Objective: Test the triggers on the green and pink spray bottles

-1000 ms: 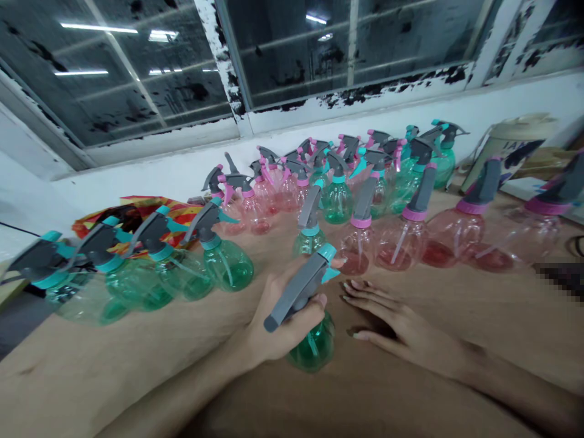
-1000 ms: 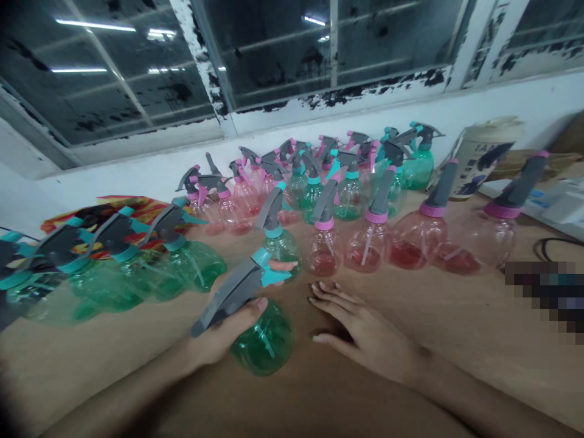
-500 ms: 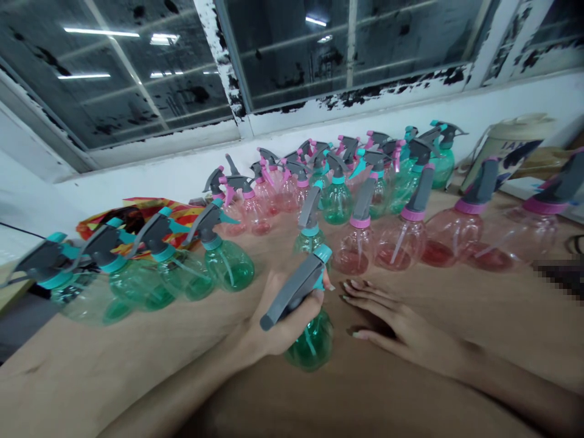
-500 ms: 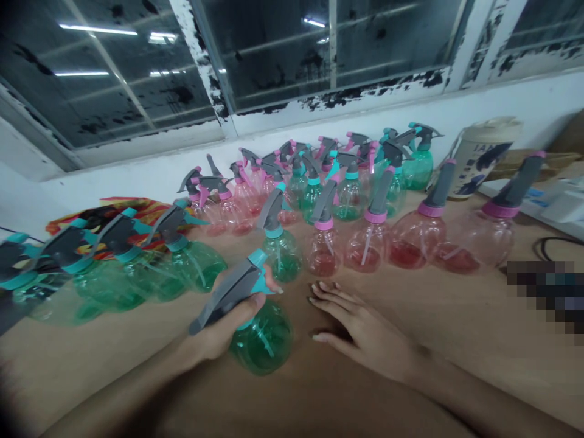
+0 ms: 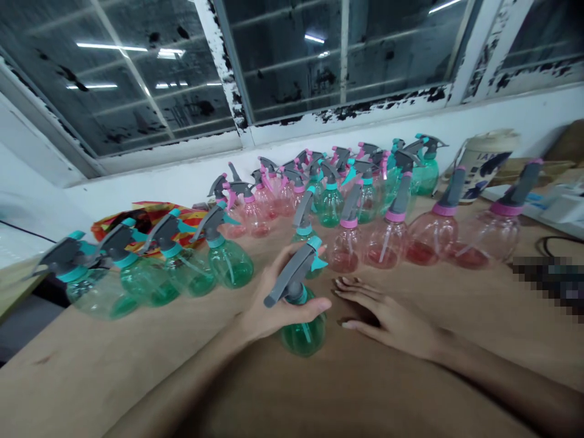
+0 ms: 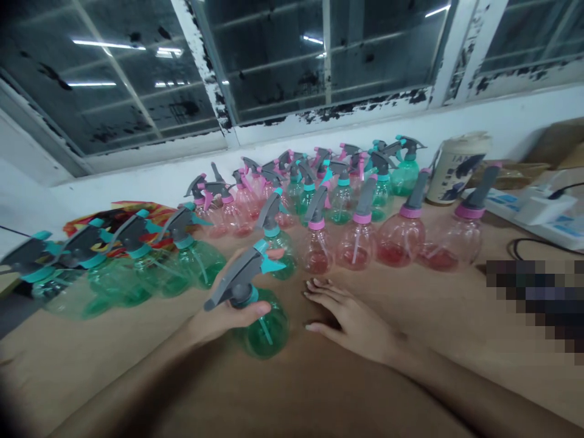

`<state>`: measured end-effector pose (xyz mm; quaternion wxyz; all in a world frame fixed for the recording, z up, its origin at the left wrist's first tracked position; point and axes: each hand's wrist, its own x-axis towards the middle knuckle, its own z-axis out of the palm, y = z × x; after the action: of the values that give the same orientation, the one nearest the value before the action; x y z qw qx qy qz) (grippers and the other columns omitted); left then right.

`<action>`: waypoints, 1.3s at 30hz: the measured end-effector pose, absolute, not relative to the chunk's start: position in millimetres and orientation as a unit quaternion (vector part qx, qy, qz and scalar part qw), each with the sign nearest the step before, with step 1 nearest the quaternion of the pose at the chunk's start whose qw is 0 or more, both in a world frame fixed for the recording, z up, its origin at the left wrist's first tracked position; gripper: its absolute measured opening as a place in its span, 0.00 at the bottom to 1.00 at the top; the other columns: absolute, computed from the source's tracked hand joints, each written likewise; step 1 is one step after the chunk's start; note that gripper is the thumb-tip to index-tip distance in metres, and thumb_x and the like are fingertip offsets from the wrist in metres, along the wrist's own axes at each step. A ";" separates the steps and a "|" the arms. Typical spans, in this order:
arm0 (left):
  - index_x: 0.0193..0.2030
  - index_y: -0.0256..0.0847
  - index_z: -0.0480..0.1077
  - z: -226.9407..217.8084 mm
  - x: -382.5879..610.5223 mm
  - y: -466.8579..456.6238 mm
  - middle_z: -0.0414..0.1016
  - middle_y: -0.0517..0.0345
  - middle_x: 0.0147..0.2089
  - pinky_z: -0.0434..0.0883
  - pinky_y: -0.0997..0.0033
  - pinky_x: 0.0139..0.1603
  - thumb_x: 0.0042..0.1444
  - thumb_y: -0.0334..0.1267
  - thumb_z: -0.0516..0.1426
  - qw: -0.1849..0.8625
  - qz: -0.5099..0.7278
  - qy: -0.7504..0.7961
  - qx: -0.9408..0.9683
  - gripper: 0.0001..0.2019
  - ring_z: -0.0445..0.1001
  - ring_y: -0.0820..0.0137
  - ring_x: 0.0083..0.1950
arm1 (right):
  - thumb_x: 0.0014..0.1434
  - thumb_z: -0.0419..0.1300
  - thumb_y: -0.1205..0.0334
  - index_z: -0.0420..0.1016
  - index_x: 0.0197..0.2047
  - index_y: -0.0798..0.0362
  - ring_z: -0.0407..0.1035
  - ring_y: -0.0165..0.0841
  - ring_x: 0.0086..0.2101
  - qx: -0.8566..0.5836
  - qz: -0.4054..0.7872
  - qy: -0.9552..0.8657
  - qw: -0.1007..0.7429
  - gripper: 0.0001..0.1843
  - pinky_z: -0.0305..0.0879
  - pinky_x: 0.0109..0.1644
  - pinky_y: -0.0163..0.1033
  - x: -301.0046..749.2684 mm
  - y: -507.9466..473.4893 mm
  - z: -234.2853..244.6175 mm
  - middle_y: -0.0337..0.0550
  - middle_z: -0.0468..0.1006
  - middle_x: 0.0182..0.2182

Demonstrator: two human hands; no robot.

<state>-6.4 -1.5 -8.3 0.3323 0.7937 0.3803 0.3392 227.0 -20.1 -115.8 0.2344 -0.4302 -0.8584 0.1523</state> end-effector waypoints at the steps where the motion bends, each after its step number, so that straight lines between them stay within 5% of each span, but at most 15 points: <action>1: 0.53 0.46 0.66 -8.6 -8.3 -2.3 0.72 0.52 0.53 0.70 0.59 0.51 0.45 0.42 0.64 0.340 0.350 0.369 0.791 0.26 0.72 0.60 0.51 | 0.61 0.53 0.46 0.59 0.63 0.50 0.54 0.39 0.62 -0.431 0.151 -0.859 0.233 0.31 0.53 0.65 0.52 226.8 -20.0 -115.2 0.45 0.63 0.62; 12: 0.52 0.42 0.67 -11.8 -27.3 -42.1 0.74 0.51 0.51 0.65 0.54 0.58 0.55 0.46 0.58 0.233 0.278 0.486 0.795 0.19 0.70 0.59 0.55 | 0.61 0.52 0.44 0.60 0.63 0.49 0.53 0.39 0.62 -0.415 0.151 -0.862 0.249 0.30 0.52 0.64 0.52 229.7 -17.8 -122.7 0.45 0.63 0.62; 18: 0.42 0.43 0.74 -10.3 -63.2 -35.9 0.76 0.49 0.48 0.67 0.47 0.52 0.50 0.54 0.60 0.059 0.261 0.579 0.770 0.19 0.73 0.51 0.49 | 0.60 0.53 0.43 0.62 0.61 0.45 0.59 0.40 0.59 -0.445 0.168 -0.843 0.252 0.29 0.55 0.62 0.53 231.6 -19.1 -116.1 0.42 0.65 0.61; 22: 0.40 0.40 0.73 -27.8 -79.1 -9.5 0.78 0.51 0.40 0.71 0.57 0.44 0.53 0.52 0.59 0.098 0.341 0.572 0.740 0.17 0.76 0.57 0.43 | 0.61 0.52 0.44 0.68 0.54 0.45 0.71 0.39 0.49 -0.477 0.190 -0.810 0.283 0.22 0.66 0.53 0.49 229.7 -19.0 -101.2 0.41 0.75 0.51; 26: 0.45 0.40 0.70 -35.2 -71.7 12.5 0.76 0.51 0.44 0.70 0.58 0.47 0.54 0.51 0.58 0.080 0.360 0.557 0.744 0.18 0.74 0.58 0.46 | 0.60 0.52 0.44 0.69 0.51 0.46 0.75 0.35 0.33 -0.492 0.202 -0.783 0.321 0.21 0.71 0.40 0.44 219.9 -15.6 -81.2 0.40 0.80 0.39; 31: 0.48 0.39 0.67 -33.5 -56.7 30.3 0.75 0.50 0.46 0.68 0.57 0.49 0.57 0.50 0.55 0.074 0.370 0.539 0.753 0.18 0.72 0.57 0.50 | 0.59 0.52 0.41 0.67 0.54 0.50 0.75 0.39 0.34 -0.547 0.169 -0.749 0.332 0.27 0.69 0.41 0.47 200.9 -4.6 -55.2 0.42 0.81 0.37; 39: 0.50 0.38 0.64 -33.3 -57.0 57.3 0.74 0.49 0.45 0.69 0.55 0.48 0.59 0.48 0.55 0.080 0.356 0.536 0.761 0.18 0.73 0.54 0.50 | 0.54 0.51 0.34 0.57 0.63 0.54 0.73 0.38 0.21 -0.586 0.205 -0.716 0.320 0.42 0.68 0.34 0.46 171.4 26.5 -37.6 0.41 0.81 0.26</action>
<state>-57.0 57.3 -33.3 0.0798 0.7612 0.5360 0.3563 171.4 26.5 -37.6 0.3199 -0.5860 -0.7157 0.2051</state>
